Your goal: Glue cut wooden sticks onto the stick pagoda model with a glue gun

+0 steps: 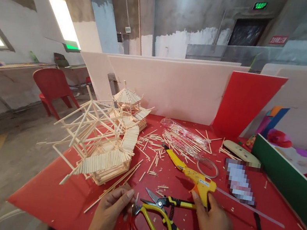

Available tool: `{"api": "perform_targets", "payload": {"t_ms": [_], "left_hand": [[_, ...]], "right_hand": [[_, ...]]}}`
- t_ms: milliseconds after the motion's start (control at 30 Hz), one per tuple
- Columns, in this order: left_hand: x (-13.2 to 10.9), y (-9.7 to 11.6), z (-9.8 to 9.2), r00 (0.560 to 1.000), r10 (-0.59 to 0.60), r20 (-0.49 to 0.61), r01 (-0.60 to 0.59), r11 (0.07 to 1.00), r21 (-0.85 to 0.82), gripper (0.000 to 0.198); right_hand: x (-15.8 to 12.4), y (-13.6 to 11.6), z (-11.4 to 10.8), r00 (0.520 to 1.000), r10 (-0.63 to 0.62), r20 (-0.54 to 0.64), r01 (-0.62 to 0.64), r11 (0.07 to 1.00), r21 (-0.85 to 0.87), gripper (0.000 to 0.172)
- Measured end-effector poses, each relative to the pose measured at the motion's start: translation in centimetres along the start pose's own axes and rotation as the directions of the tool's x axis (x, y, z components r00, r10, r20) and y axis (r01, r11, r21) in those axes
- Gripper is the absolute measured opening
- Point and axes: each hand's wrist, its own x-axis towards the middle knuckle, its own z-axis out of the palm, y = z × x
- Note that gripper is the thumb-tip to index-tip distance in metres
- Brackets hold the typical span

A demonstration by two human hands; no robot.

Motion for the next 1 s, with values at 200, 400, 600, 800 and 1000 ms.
{"api": "perform_targets", "payload": {"t_ms": [200, 400, 600, 800, 1000], "left_hand": [[-0.9, 1.2, -1.3, 0.998, 0.034, 0.043, -0.036, 0.999, 0.030, 0.040], [-1.3, 1.2, -3.2, 0.999, 0.048, -0.007, -0.048, 0.999, 0.022, 0.037], [-1.5, 1.5, -4.4, 0.999, 0.039, -0.036, -0.039, 0.999, 0.000, 0.036], [-1.4, 1.3, -6.1, 0.990, 0.110, -0.087, -0.108, 0.994, 0.022, 0.034], [-0.8, 0.6, -9.4, 0.900, 0.320, -0.295, -0.282, 0.945, 0.165, 0.029]], "right_hand": [[1.6, -0.3, 0.5, 0.995, -0.047, 0.088, 0.057, 0.993, -0.107, 0.068], [2.3, -0.6, 0.6, 0.999, -0.017, 0.041, 0.024, 0.987, -0.160, 0.064], [1.0, 0.2, 0.7, 0.999, -0.041, -0.015, 0.037, 0.971, -0.237, 0.054], [-1.9, -2.8, -0.9, 0.946, -0.166, -0.278, 0.053, 0.926, -0.374, 0.058], [-6.4, -13.0, 1.3, 0.844, -0.487, -0.226, 0.533, 0.811, 0.241, 0.039]]}}
